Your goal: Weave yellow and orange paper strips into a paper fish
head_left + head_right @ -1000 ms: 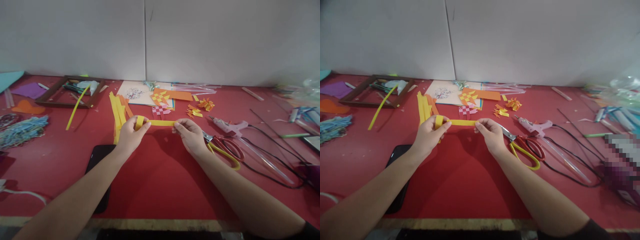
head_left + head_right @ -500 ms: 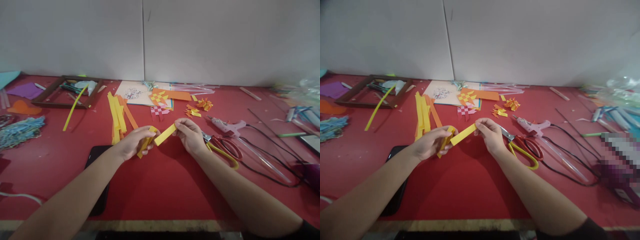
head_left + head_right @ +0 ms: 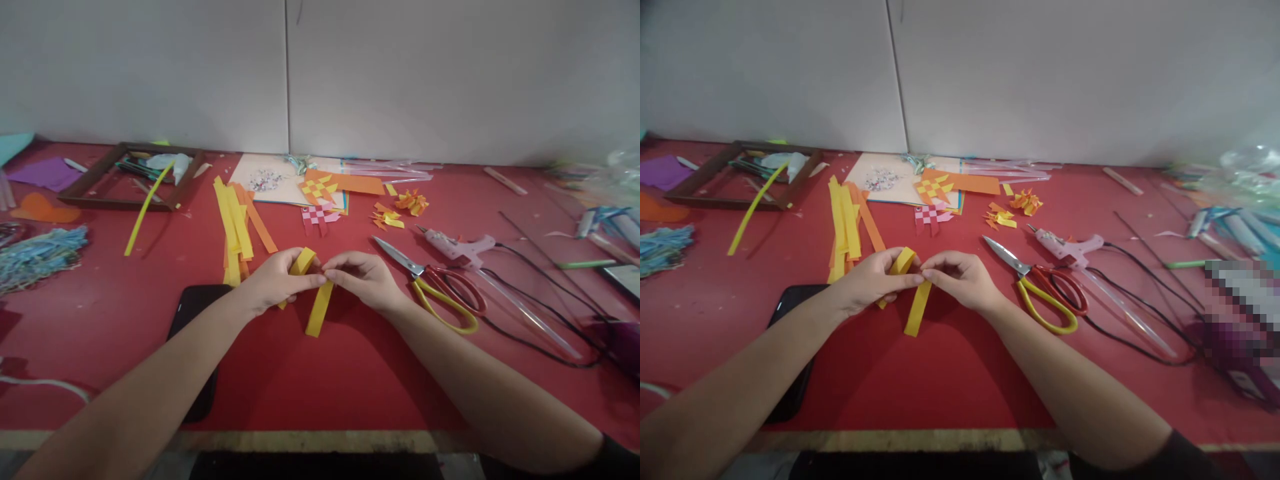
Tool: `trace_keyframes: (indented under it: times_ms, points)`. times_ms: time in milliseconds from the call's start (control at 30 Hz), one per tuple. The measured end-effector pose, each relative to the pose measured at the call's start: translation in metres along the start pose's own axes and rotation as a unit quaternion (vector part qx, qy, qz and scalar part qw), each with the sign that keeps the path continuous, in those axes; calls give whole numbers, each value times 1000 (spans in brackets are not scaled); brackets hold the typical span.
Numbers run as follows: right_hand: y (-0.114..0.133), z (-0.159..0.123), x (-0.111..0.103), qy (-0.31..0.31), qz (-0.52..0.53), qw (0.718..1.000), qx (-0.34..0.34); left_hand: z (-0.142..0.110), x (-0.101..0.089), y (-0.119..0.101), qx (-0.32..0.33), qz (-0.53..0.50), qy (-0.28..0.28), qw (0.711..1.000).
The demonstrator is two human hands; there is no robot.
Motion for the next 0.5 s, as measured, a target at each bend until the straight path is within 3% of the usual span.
trace_keyframes:
  times_ms: [267,500]
  points:
    - [6,1,2,6,36,999,10,0,1,1,31,13,-16,999]
    - [3,0,0,11,-4,1000,9,1,2,3,71,28,-1,997]
Point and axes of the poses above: each hand's wrist, its own z-axis towards the middle knuckle, its own x-axis out of the palm, y = z × x, the point moved 1 cm from there along z, towards the middle knuckle, and after that the axes turned 7 degrees about -x, right-handed, at the moved point
